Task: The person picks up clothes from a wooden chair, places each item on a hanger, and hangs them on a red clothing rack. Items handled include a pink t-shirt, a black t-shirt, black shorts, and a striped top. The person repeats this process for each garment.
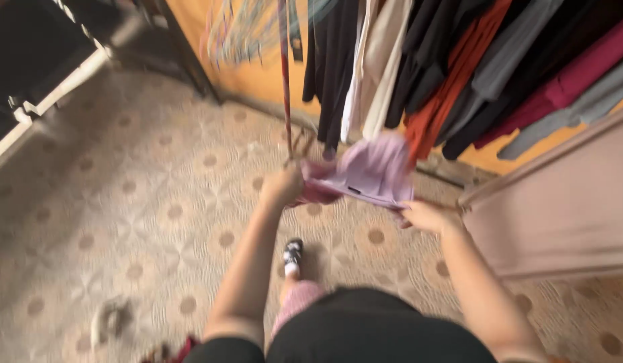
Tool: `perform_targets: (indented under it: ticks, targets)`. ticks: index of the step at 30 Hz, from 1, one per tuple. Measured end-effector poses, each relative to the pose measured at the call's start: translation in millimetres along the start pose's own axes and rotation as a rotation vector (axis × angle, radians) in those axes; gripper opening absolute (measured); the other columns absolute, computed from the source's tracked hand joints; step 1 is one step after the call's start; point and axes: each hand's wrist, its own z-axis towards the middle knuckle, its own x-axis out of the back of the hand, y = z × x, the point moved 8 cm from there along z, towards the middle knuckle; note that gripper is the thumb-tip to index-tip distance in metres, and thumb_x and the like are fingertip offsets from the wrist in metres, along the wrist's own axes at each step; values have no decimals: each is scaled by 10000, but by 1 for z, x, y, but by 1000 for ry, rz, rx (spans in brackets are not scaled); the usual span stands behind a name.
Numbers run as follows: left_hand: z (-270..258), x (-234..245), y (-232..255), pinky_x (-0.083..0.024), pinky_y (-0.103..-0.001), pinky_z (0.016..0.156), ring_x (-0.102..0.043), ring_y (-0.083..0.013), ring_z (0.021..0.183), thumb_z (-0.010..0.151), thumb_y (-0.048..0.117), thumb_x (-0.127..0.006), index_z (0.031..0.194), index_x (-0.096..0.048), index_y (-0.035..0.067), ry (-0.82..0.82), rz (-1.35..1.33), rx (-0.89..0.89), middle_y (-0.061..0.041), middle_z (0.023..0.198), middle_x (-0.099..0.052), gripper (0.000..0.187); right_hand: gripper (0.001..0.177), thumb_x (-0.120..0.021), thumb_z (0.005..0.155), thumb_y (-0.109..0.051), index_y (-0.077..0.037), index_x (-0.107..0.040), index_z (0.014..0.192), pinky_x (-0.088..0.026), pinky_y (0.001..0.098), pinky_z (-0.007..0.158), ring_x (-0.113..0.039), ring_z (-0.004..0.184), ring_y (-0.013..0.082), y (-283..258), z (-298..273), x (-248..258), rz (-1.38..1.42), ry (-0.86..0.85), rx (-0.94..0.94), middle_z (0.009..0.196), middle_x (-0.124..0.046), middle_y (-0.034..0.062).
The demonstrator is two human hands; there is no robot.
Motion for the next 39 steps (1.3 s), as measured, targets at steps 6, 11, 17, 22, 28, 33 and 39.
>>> perform_targets:
  ticks: [6, 11, 17, 22, 28, 33, 39]
  targets:
    - [18, -11, 8, -658, -496, 637, -728, -433, 894, 984, 60, -473, 1291, -656, 5, -56, -1115, 150, -326, 1180, -634, 361, 445, -581, 934, -174, -69, -686, 1353, -405, 402, 1149, -600, 1295, 241, -5, 34, 19, -8, 230, 241, 1353, -682, 141]
    - [25, 7, 0, -594, -466, 649, -700, -309, 687, 948, 116, -484, 934, -651, 22, 94, -1580, 354, -202, 805, -659, 192, 415, -616, 903, -111, 9, -688, 1294, -504, 446, 1023, -669, 1147, 297, -79, 17, 8, -75, -52, 355, 1247, -736, 224]
    - [46, 20, -21, -561, -473, 621, -650, -346, 598, 822, 236, -541, 753, -718, 26, 4, -1440, 287, -256, 607, -635, 282, 292, -714, 908, -196, -91, -755, 1177, -569, 319, 765, -676, 808, 136, -207, 29, 19, -4, 125, 578, 924, -804, 66]
    - [39, 54, 9, -490, -299, 560, -577, -185, 628, 820, 143, -547, 782, -742, 61, -149, -1442, 158, -70, 698, -583, 215, 230, -723, 930, -309, -161, -778, 1098, -478, 189, 505, -594, 556, 30, -305, 51, 46, 117, 459, 786, 713, -738, -28]
    - [77, 47, 9, -513, -394, 295, -632, -324, 373, 855, 172, -517, 808, -710, 65, -391, -1429, 110, -256, 488, -586, 225, 251, -670, 1015, -281, -85, -721, 1163, -538, 245, 481, -652, 562, 158, -398, 71, 75, 488, 540, 891, 908, -736, 94]
    - [87, 59, 6, -464, -337, 231, -607, -287, 324, 851, 121, -504, 783, -638, 38, -457, -1500, 108, -251, 484, -592, 172, 200, -676, 973, -221, -23, -698, 995, -527, 222, 436, -643, 594, 136, -419, 103, 83, 696, 465, 873, 860, -693, 103]
    - [104, 40, -2, -447, -312, 225, -606, -279, 324, 856, 126, -495, 794, -639, 39, -510, -1532, 57, -254, 480, -589, 179, 171, -681, 1002, -164, -29, -661, 898, -461, 220, 412, -555, 451, 162, -433, 91, 78, 649, 490, 930, 613, -583, 113]
